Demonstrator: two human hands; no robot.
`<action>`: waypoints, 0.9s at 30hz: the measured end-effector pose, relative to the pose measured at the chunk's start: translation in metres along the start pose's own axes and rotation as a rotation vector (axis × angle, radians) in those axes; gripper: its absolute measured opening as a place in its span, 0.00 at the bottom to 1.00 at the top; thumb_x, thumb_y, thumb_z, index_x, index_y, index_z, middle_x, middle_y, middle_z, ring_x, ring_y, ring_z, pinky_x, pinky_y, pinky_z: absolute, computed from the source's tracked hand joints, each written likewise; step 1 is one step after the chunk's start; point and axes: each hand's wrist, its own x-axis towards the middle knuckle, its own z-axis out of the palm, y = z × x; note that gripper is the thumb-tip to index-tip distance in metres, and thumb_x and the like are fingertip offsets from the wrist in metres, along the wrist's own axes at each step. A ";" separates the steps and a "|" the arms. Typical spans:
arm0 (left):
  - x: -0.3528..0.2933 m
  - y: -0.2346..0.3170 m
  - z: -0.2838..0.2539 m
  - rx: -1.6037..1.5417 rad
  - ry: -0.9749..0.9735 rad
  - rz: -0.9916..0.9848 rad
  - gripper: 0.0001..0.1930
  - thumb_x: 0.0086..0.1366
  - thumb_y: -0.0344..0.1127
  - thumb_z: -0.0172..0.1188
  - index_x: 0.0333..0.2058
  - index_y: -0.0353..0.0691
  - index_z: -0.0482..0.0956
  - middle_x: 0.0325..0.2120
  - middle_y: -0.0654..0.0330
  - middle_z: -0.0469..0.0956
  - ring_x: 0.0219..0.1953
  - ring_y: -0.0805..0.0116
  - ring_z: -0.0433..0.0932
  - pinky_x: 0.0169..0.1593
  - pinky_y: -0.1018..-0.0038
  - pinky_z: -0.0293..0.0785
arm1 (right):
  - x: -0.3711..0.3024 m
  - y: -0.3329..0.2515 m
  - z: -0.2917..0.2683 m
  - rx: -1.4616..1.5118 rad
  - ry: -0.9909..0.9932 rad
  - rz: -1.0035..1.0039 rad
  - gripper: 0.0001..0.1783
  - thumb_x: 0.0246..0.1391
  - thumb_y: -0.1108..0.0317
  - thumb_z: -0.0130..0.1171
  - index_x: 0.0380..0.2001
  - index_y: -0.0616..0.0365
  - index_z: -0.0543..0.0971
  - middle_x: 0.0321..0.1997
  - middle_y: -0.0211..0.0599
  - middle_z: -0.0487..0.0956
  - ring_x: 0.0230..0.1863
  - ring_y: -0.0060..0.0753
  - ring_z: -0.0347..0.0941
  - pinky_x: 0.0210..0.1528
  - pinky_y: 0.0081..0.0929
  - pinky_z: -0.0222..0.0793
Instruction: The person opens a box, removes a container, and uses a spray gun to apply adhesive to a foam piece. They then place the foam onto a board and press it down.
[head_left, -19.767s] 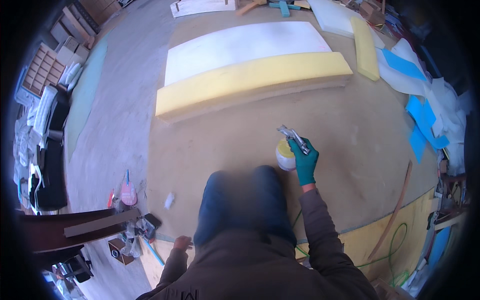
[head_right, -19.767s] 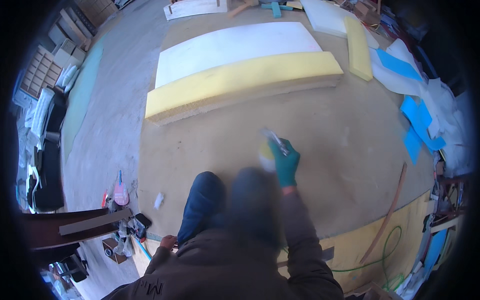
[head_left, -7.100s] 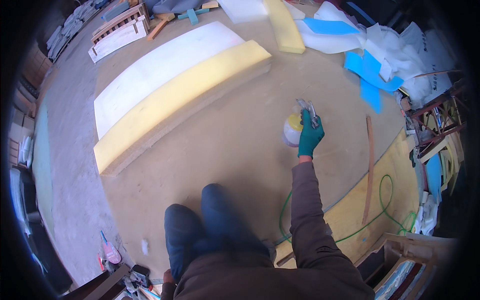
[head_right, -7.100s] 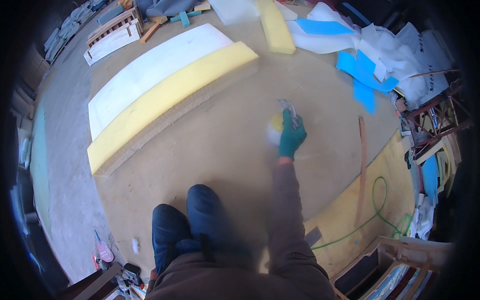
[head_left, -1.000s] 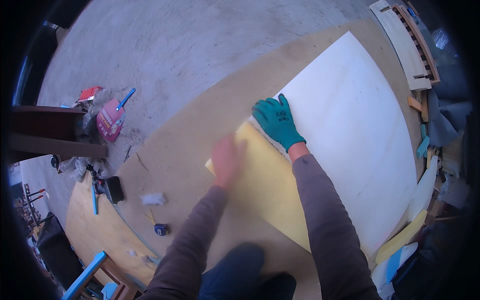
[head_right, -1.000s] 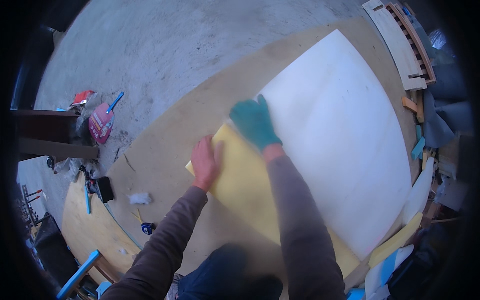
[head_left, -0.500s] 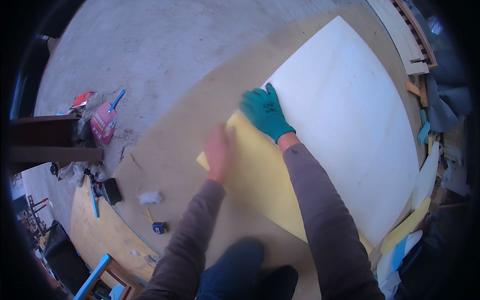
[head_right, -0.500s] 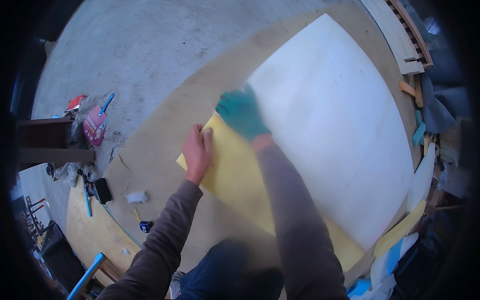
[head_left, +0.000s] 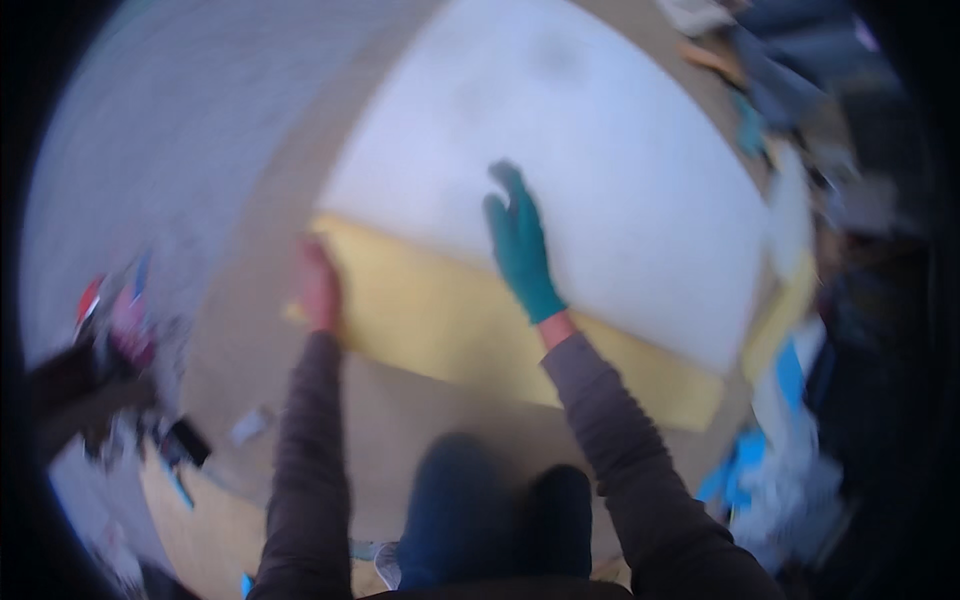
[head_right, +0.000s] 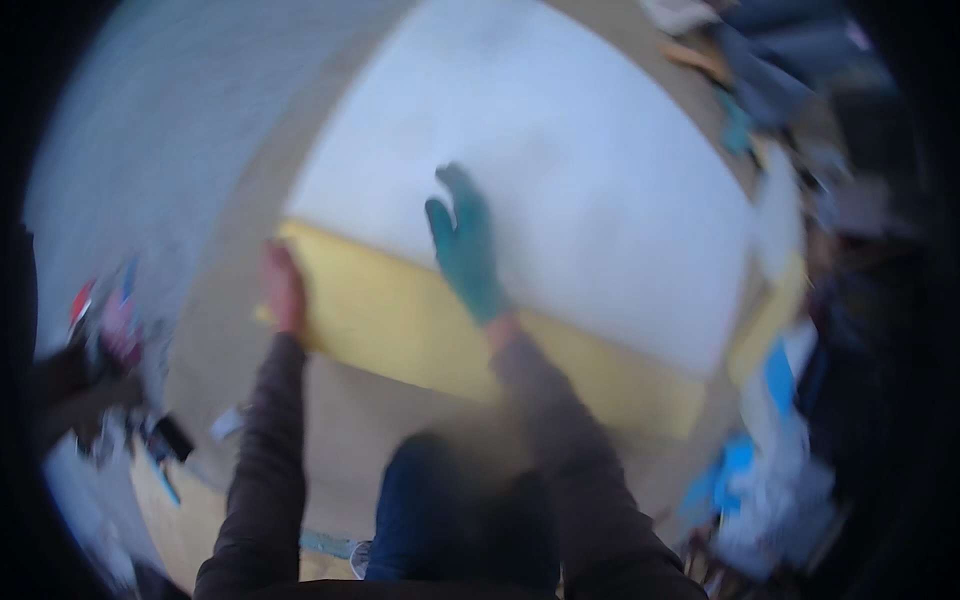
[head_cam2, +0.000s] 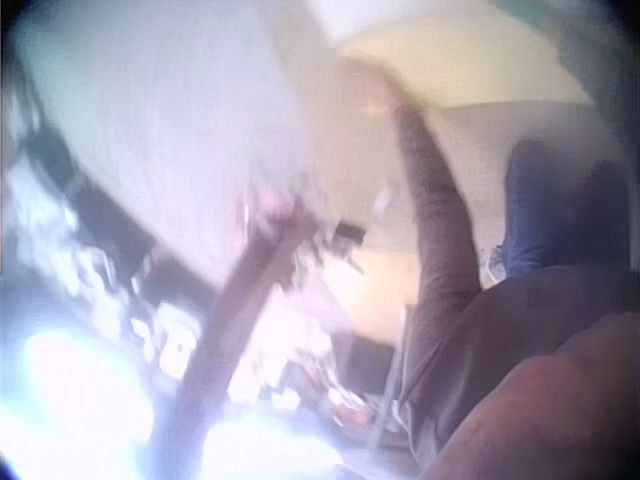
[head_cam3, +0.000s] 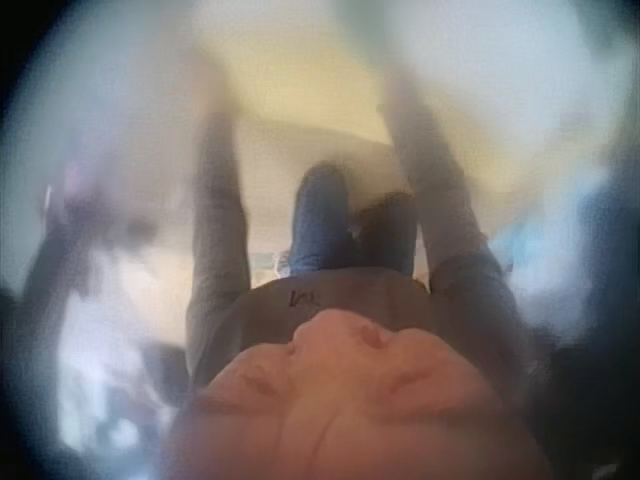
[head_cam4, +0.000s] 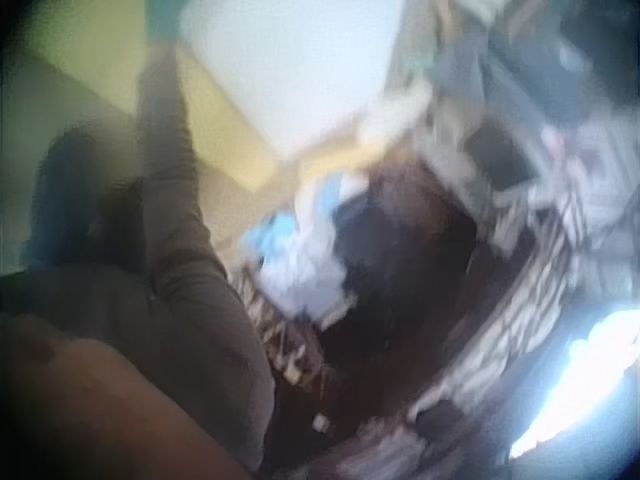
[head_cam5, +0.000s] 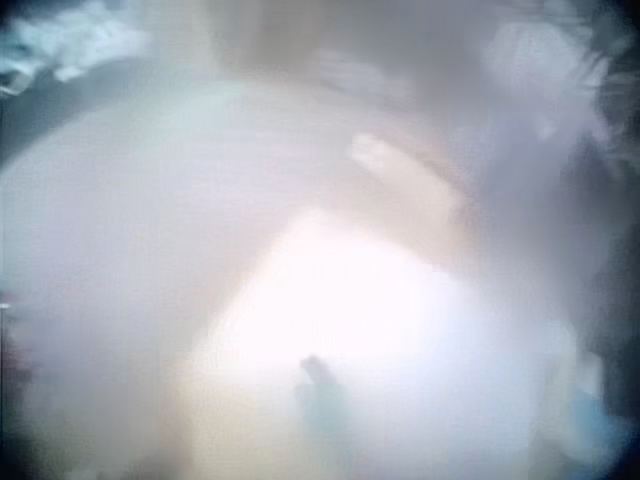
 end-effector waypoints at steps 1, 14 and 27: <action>-0.009 -0.012 0.012 -0.096 0.014 0.000 0.31 0.83 0.54 0.38 0.62 0.31 0.75 0.61 0.37 0.76 0.64 0.40 0.74 0.66 0.52 0.69 | -0.050 0.010 -0.055 0.004 0.080 0.130 0.24 0.74 0.63 0.55 0.67 0.63 0.72 0.69 0.51 0.75 0.70 0.52 0.70 0.70 0.42 0.65; -0.032 0.046 -0.048 0.712 0.140 0.418 0.26 0.79 0.52 0.53 0.59 0.33 0.76 0.56 0.42 0.78 0.57 0.42 0.78 0.57 0.51 0.76 | -0.591 0.115 -0.461 -0.313 0.877 0.914 0.30 0.74 0.60 0.56 0.71 0.64 0.66 0.74 0.52 0.69 0.74 0.43 0.64 0.74 0.37 0.62; -0.522 0.648 0.322 -0.159 -0.749 1.788 0.17 0.68 0.30 0.63 0.55 0.43 0.81 0.58 0.51 0.79 0.63 0.45 0.74 0.65 0.54 0.71 | -0.519 0.275 -0.523 0.212 1.554 0.770 0.43 0.69 0.60 0.64 0.76 0.64 0.54 0.76 0.47 0.61 0.75 0.39 0.59 0.75 0.35 0.56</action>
